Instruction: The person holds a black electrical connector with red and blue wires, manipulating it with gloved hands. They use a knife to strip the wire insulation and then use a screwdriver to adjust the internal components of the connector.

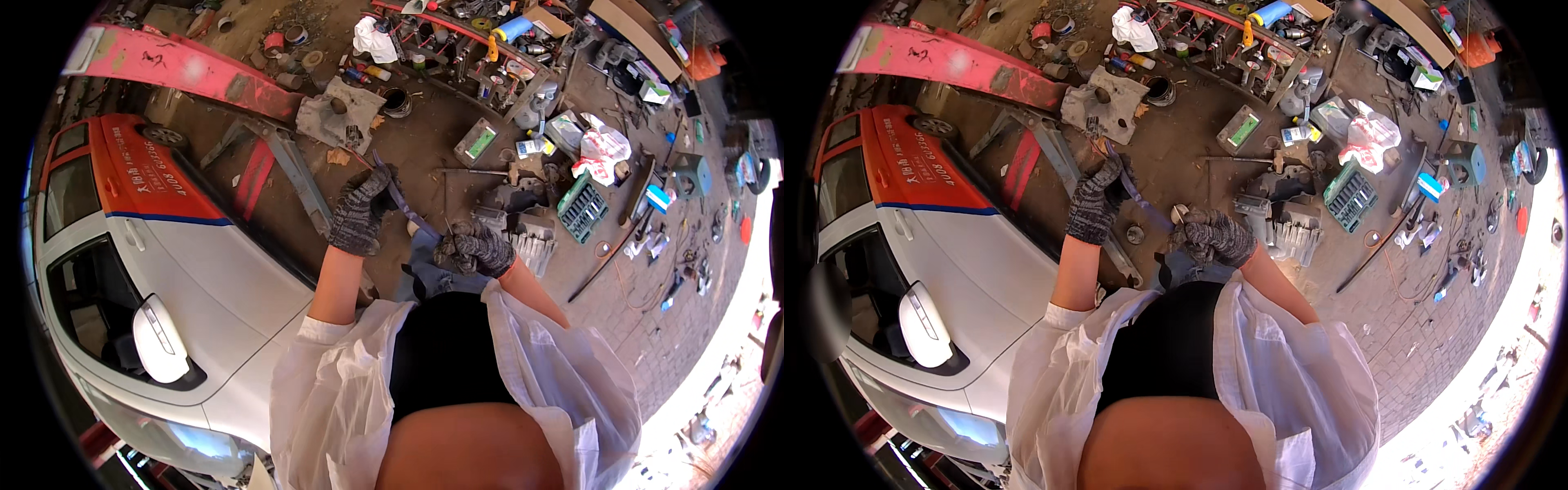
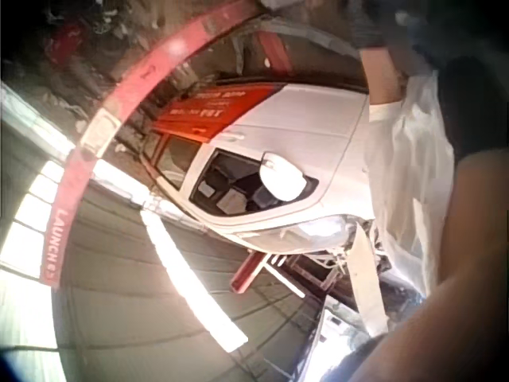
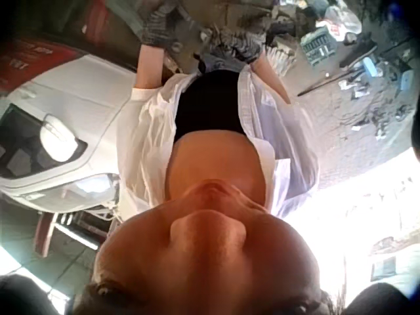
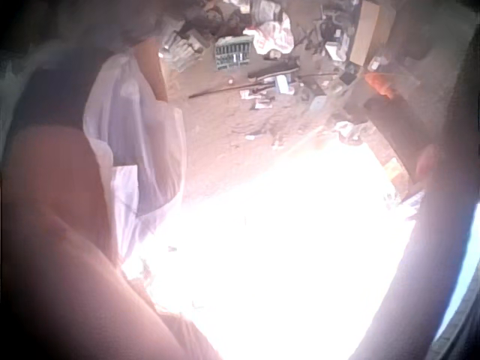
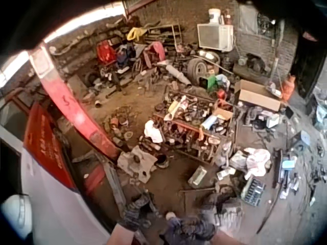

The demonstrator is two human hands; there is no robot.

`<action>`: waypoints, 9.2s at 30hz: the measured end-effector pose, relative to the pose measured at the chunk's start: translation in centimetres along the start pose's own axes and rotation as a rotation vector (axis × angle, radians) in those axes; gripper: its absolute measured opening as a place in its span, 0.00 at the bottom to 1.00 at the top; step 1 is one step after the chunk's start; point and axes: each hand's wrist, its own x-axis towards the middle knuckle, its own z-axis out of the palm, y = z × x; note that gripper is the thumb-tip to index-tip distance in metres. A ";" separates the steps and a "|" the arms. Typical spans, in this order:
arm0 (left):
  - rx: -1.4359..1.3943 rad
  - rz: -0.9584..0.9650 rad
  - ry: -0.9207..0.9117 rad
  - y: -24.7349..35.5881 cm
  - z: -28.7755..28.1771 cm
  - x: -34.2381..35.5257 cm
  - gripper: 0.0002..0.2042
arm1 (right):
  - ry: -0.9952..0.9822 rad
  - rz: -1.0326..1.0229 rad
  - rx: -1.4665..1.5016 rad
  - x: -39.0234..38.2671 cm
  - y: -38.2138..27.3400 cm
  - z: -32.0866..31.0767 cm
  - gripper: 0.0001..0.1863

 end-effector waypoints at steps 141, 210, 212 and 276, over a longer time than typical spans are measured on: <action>0.799 0.013 -0.655 0.5 13.9 69.7 0.13 | 1.464 0.009 -1.175 44.2 -25.8 -27.0 0.14; 1.255 0.228 -0.739 0.0 11.9 70.7 0.16 | 1.481 0.061 -1.431 45.0 -21.3 -26.5 0.19; 1.261 0.226 -0.740 -0.1 12.1 70.9 0.16 | 1.477 0.013 -1.515 45.3 -20.0 -27.0 0.22; 1.242 0.082 -0.674 -0.1 12.7 70.7 0.16 | 1.513 0.257 -1.356 45.4 -24.0 -24.8 0.12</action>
